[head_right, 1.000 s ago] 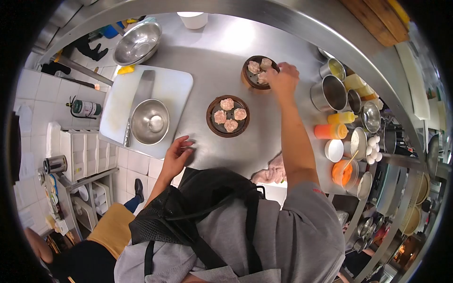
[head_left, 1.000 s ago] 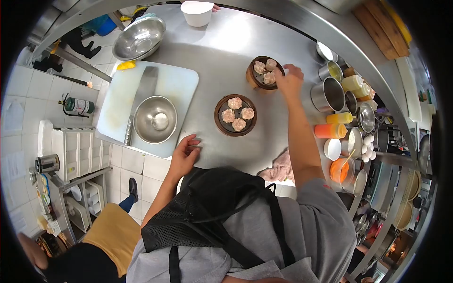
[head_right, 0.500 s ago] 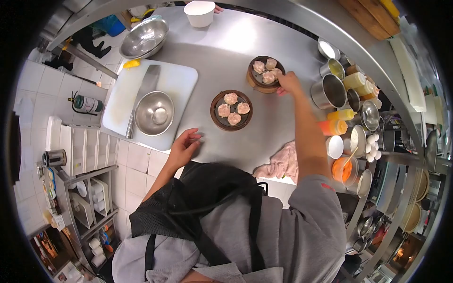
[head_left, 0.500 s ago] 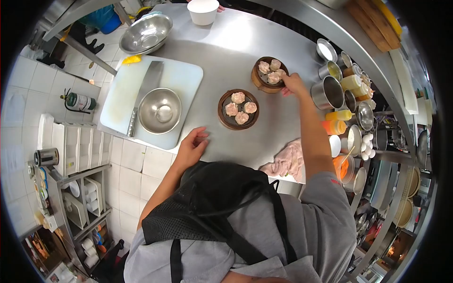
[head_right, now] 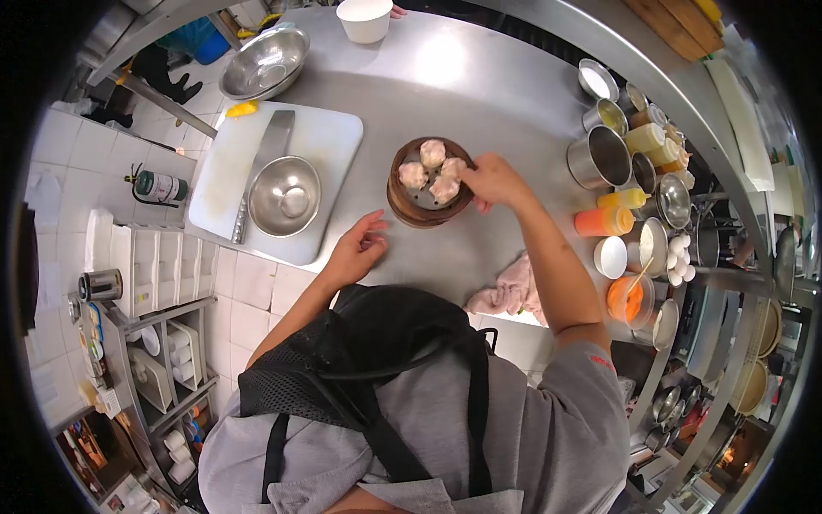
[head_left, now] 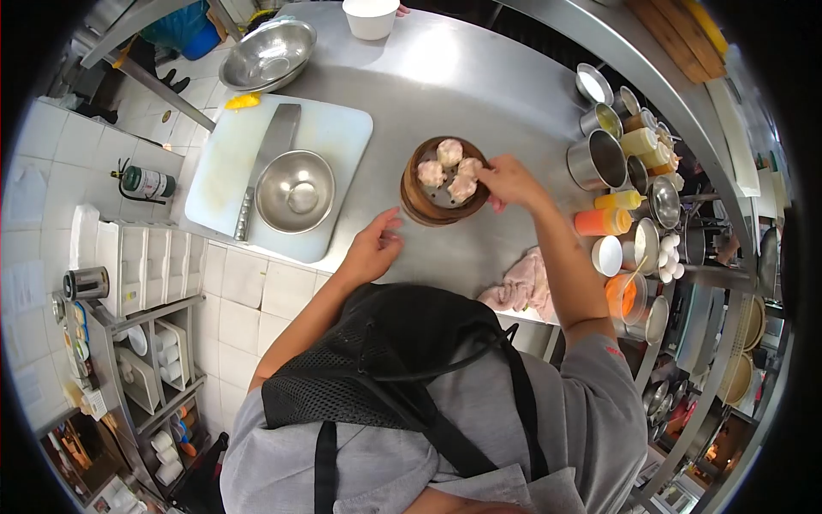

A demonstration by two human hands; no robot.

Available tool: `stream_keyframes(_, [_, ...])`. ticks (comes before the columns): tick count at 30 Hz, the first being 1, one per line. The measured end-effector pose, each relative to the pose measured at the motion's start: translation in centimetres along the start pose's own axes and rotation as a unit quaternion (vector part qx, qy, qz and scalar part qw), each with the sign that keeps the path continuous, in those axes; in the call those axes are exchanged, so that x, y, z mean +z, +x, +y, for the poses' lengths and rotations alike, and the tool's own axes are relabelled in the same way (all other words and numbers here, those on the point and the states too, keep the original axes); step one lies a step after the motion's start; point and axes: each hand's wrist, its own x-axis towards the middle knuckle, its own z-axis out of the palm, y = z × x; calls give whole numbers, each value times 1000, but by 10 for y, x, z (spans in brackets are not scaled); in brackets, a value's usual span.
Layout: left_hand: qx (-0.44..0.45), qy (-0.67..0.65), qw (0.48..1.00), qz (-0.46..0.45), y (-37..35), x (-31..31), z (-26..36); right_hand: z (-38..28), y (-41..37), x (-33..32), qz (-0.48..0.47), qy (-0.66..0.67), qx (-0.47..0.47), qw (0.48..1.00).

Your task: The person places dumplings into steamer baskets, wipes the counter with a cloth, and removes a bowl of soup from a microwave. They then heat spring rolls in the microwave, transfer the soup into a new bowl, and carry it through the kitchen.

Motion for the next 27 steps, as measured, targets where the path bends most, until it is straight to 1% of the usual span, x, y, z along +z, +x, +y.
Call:
stream_keyframes(4, [17,-1,1000,-14,9,5,3,8,-2,15,28,10,-6,1000])
stream_keyframes(6, [8,-37,997,-60,19,8,0,10,-9,21,63,64,-39,995])
stream_keyframes(7, [10,-34,997,-65,22,8,-2,13,-11,25,68,68,-38,995])
stream_keyframes(9, [3,-143,985,-94,34,8,1,21,-14,28,108,135,-39,984])
stream_keyframes(10, [9,-138,985,-100,41,10,4,25,-14,27,116,137,-40,983])
stream_keyframes(12, [-9,-198,973,-116,55,16,14,36,-14,19,183,155,-31,970])
stream_keyframes(13, [-3,-193,973,-125,61,20,19,41,-12,12,193,159,-32,968])
stream_keyframes(15, [35,-182,967,-177,66,27,27,52,-6,-4,256,124,11,959])
stream_keyframes(16, [38,-178,966,-182,65,29,28,60,0,-12,261,126,10,957])
stream_keyframes(18, [17,-192,961,-197,59,26,27,76,20,-35,343,130,33,930])
stream_keyframes(19, [18,-188,962,-198,51,21,25,85,31,-49,350,139,24,926])
stream_keyframes(20, [6,-194,962,-191,45,14,23,87,41,-63,354,141,20,924])
stream_keyframes(22, [-4,-197,963,-183,26,2,19,89,59,-90,387,220,45,894])
stream_keyframes(23, [-26,-193,971,-135,14,-2,20,90,71,-106,388,221,40,894])
stream_keyframes(24, [-48,-190,977,-86,1,-5,20,91,84,-123,377,249,53,890])
stream_keyframes(25, [-44,-188,978,-82,-11,-8,20,93,96,-137,365,279,64,886])
stream_keyframes(26, [-68,-212,974,-44,-23,-11,19,95,107,-150,364,280,57,887])
stream_keyframes(27, [-90,-235,968,-4,-34,-13,18,100,119,-162,360,311,54,878])
